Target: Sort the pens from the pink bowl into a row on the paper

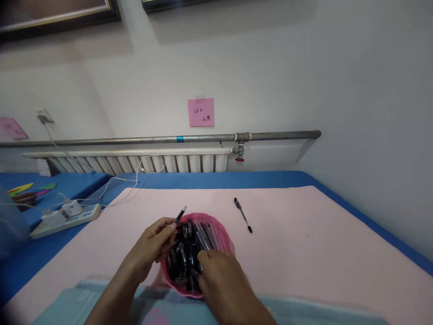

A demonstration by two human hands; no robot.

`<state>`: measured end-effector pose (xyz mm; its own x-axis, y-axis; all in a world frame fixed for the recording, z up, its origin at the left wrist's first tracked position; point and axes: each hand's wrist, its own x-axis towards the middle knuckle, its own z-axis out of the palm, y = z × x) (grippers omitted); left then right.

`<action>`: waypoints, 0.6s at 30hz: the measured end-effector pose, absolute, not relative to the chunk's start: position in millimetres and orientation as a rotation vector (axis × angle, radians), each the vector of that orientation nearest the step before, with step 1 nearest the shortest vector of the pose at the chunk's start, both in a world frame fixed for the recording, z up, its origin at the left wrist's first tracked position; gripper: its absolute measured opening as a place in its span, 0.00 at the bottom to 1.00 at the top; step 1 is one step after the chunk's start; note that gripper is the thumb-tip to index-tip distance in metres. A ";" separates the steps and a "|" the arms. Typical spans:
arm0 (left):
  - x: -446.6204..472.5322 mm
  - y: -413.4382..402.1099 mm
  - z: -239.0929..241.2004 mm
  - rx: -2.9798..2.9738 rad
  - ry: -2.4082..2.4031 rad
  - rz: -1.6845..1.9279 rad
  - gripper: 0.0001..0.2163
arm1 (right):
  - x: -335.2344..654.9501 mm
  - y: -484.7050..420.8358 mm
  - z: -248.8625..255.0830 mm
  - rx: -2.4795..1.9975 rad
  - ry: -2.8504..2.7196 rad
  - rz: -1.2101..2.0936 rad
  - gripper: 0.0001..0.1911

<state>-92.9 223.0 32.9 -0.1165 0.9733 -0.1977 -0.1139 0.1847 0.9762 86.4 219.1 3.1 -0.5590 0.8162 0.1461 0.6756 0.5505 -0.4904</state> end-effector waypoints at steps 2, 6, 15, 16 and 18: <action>-90.7 223.1 31.0 0.964 1.307 1.143 0.13 | 87.0 221.2 0.5 -1.178 -2.332 0.669 0.17; -87.1 221.0 31.3 0.974 1.273 1.042 0.15 | 90.2 233.0 3.6 -1.125 -1.700 0.975 0.18; -62.6 211.5 25.9 0.944 1.124 0.876 0.15 | 94.5 248.5 20.6 -0.895 -0.677 1.287 0.19; -61.3 211.6 24.2 0.944 1.117 0.874 0.15 | 94.1 248.3 19.7 -0.899 -0.674 1.302 0.19; -60.4 212.0 21.2 0.945 1.125 0.884 0.14 | 93.5 247.7 18.1 -0.917 -0.693 1.323 0.20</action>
